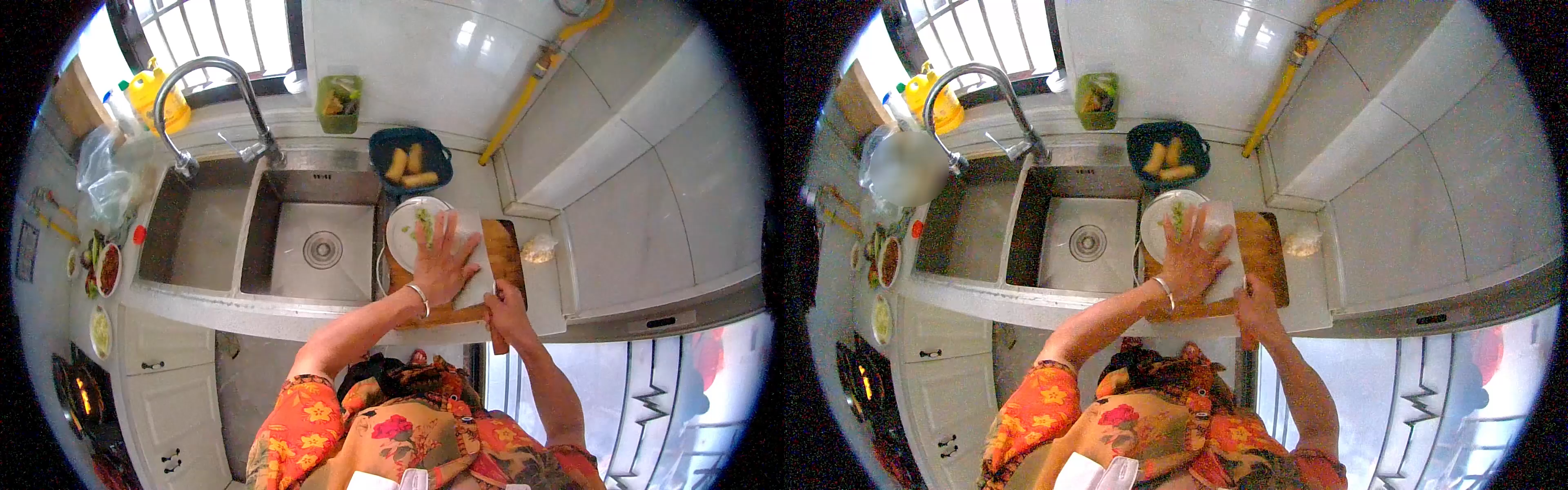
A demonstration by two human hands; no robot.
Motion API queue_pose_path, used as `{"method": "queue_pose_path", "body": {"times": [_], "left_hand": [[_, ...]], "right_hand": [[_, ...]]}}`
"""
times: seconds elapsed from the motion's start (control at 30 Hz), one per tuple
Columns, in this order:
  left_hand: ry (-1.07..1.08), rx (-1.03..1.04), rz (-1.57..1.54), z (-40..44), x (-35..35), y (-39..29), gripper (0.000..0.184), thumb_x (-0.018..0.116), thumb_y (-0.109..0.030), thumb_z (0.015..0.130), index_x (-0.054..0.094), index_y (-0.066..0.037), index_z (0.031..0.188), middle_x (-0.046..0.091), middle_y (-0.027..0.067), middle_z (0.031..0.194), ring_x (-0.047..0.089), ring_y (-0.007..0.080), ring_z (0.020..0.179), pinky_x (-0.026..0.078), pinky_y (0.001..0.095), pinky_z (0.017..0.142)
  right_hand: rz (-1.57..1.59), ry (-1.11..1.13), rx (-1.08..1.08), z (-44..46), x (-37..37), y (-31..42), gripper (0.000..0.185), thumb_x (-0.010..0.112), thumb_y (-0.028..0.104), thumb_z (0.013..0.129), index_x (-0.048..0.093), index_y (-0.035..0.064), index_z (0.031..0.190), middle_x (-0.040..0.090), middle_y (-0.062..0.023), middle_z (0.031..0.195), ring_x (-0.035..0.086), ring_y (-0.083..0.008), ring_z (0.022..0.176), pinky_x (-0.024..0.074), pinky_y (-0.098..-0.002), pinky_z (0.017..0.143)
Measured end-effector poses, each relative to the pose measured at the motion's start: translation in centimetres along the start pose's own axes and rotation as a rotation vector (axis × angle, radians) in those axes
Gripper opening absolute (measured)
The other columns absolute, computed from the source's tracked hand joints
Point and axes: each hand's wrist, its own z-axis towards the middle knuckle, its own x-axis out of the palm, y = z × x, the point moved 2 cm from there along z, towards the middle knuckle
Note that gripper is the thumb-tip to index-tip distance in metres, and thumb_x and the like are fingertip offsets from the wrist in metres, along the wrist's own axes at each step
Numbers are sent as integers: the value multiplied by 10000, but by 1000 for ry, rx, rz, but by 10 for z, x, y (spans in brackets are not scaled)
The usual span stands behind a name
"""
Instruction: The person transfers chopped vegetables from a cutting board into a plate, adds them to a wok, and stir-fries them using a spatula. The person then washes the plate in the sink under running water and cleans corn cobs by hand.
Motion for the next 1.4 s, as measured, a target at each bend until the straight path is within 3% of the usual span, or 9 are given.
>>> {"method": "queue_pose_path", "body": {"times": [0.3,0.47,0.6,0.7,0.87,1.07,1.2,1.27,1.4], "left_hand": [[43,-238,348,10,24,62,480,450,-498,851,524,-226,1240,201,206,1442,70,396,1347,-2,664,985],[12,-253,233,25,12,62,440,513,-459,826,558,-235,1202,235,190,1432,98,411,1331,26,675,972],[100,-351,46,29,4,56,625,655,-263,746,409,-254,1321,180,167,1446,106,422,1315,89,668,968],[207,-391,12,27,-3,52,806,657,-97,717,251,-274,1391,106,157,1460,98,423,1314,120,664,964],[103,-110,126,-5,1,30,845,580,-8,691,231,-293,1406,61,169,1475,78,421,1327,108,653,970],[37,51,120,-24,9,13,781,562,-75,729,235,-278,1409,48,201,1473,53,401,1345,24,636,993],[68,-36,-38,-22,4,26,711,523,-117,771,237,-223,1413,79,210,1468,49,397,1350,-4,629,1000],[113,-142,218,-22,23,45,693,516,-163,781,232,-162,1412,105,213,1464,59,397,1350,-4,626,1006],[30,-74,374,-16,14,41,687,525,-172,771,259,-147,1404,126,209,1461,81,384,1351,-1,622,1010]], "right_hand": [[63,-9,-43,-3,-13,-12,53,503,67,835,494,15,832,479,-36,574,478,-108,440,396,-263,380],[-179,-116,-361,7,-19,-27,63,513,68,835,485,18,808,480,-33,574,485,-107,441,391,-267,374],[-275,-229,-455,8,-23,-24,78,511,64,838,475,20,785,484,-32,584,484,-105,442,390,-271,379],[34,-180,-162,11,-23,2,90,505,58,837,466,20,765,482,-35,580,478,-106,440,392,-274,382],[-144,-313,-445,58,-13,-19,50,486,54,833,463,21,803,480,-39,575,471,-112,438,387,-264,380],[-80,-350,-410,85,7,-13,33,469,61,835,471,28,841,485,-41,608,470,-109,454,389,-258,380],[-98,-394,-415,89,11,-18,39,475,66,834,476,28,838,497,-48,638,474,-113,449,391,-263,374],[-73,-360,-393,88,12,-14,47,480,67,831,482,22,845,492,-46,635,476,-115,451,395,-265,378],[-177,-454,-461,89,17,-16,56,486,64,827,491,11,846,482,-44,629,491,-116,464,401,-271,381]]}}
